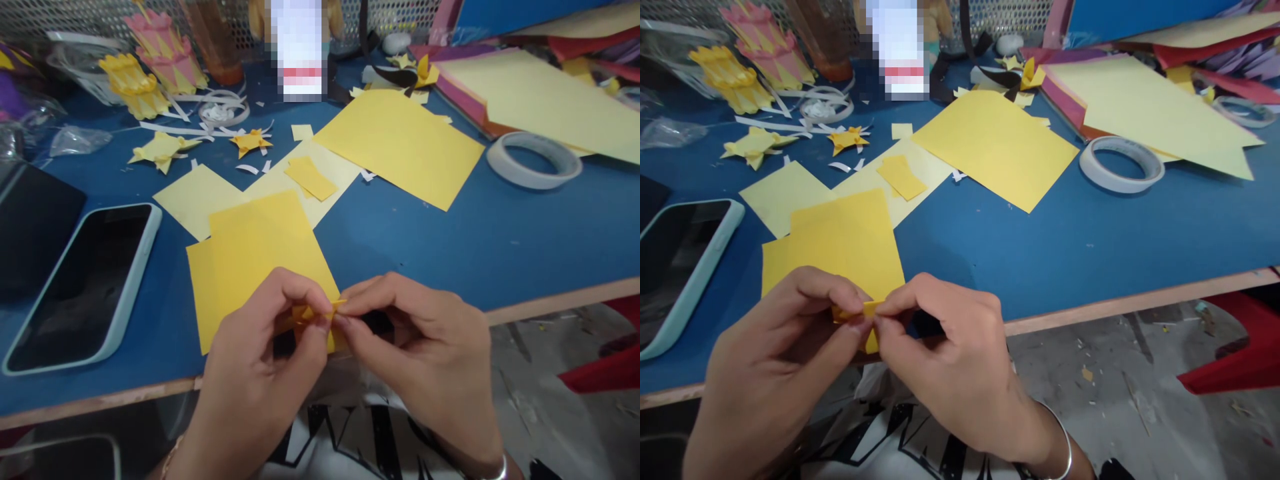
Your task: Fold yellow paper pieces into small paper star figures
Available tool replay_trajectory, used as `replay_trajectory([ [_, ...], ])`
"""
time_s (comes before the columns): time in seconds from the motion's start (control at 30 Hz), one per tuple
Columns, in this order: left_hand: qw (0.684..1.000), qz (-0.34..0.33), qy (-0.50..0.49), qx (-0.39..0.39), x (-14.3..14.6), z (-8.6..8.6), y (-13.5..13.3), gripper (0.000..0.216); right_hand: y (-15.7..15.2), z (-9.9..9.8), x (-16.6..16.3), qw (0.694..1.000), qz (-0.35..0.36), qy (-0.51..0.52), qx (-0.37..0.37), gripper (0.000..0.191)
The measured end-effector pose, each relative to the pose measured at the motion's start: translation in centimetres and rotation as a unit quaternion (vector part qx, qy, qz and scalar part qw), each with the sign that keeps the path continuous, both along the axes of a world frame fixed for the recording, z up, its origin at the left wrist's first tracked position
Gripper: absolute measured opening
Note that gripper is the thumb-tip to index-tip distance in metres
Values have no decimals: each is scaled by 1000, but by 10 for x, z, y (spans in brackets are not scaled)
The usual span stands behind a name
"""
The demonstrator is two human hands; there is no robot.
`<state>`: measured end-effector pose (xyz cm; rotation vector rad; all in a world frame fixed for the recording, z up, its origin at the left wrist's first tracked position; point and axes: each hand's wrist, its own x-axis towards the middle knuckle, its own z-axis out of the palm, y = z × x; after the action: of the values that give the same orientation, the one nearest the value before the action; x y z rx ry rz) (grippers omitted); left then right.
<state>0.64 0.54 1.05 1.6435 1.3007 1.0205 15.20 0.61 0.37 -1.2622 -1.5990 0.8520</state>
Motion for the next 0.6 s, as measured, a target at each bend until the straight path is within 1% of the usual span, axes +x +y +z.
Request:
replay_trajectory([
  [0.13,999,26,-27,-7,1,-1,-2,19,2,2,1,1000,13,-21,14,14],
  [0.3,998,46,-36,-17,1,-2,-2,19,4,3,1,998,63,2,-23,16],
  [0.37,999,40,-29,-11,1,-2,-1,19,4,3,1,997,67,11,-33,18],
  [0.5,1000,11,-10,12,0,-3,1,20,3,2,2,998,49,16,-38,18],
  [0.6,1000,12,10,19,-1,-3,1,21,3,2,4,997,54,25,-39,17],
])
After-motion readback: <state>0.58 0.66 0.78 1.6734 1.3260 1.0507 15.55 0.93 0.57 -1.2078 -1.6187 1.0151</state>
